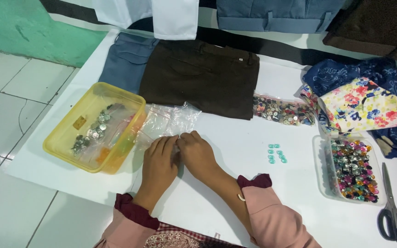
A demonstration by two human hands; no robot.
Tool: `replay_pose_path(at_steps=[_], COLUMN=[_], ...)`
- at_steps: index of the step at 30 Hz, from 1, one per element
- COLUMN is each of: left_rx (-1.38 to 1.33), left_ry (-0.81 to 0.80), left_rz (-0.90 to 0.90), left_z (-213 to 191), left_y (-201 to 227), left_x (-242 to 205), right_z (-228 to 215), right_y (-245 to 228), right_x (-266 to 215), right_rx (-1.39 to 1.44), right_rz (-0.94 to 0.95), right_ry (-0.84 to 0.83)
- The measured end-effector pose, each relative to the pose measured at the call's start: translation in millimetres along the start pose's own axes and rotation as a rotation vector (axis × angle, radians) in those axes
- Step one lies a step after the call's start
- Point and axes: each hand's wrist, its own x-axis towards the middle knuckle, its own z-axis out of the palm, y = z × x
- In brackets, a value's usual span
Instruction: The person sorts colorful buttons into small plastic bags. They select buttons from a container and place them into bags one by one, eventually storing the bags in a yellow plastic bin.
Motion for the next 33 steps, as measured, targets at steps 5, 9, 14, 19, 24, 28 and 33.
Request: replay_pose_path(at_steps=[5,9,14,19,24,28,33], left_rx=[0.014,0.081,-0.17,-0.598,-0.714,-0.679,-0.553], left_ry=[0.059,0.286,0.377,0.242,0.076,0.164,0.273], left_rz=[0.019,0.114,0.093,-0.103,-0.057,0.044,0.216], left_z=[0.5,0.1,-23.6,-38.3,-39.8,-32.0,-16.5], left_y=[1.8,1.2,16.3,38.7,66.5,89.2,109.1], left_x=[-0.3,0.1,4.2,5.3,14.5,23.8,40.0], right_z=[-4.2,-41.4,-69.1,-99.3,-124.7,-145.9,-174.2], right_y=[2.3,0.2,7.8,13.5,26.0,47.1,66.4], right_x=[-1.0,-2.7,-9.5,-23.9,-42.7,-58.7,-74.5], right_rx=[0.087,0.24,0.467,0.807,0.93,0.844,0.786], right_rz=[0.045,0.118,0.184,0.318,0.424,0.407,0.322], right_ry=[0.053,0.133,0.216,0.129,0.056,0.146,0.236])
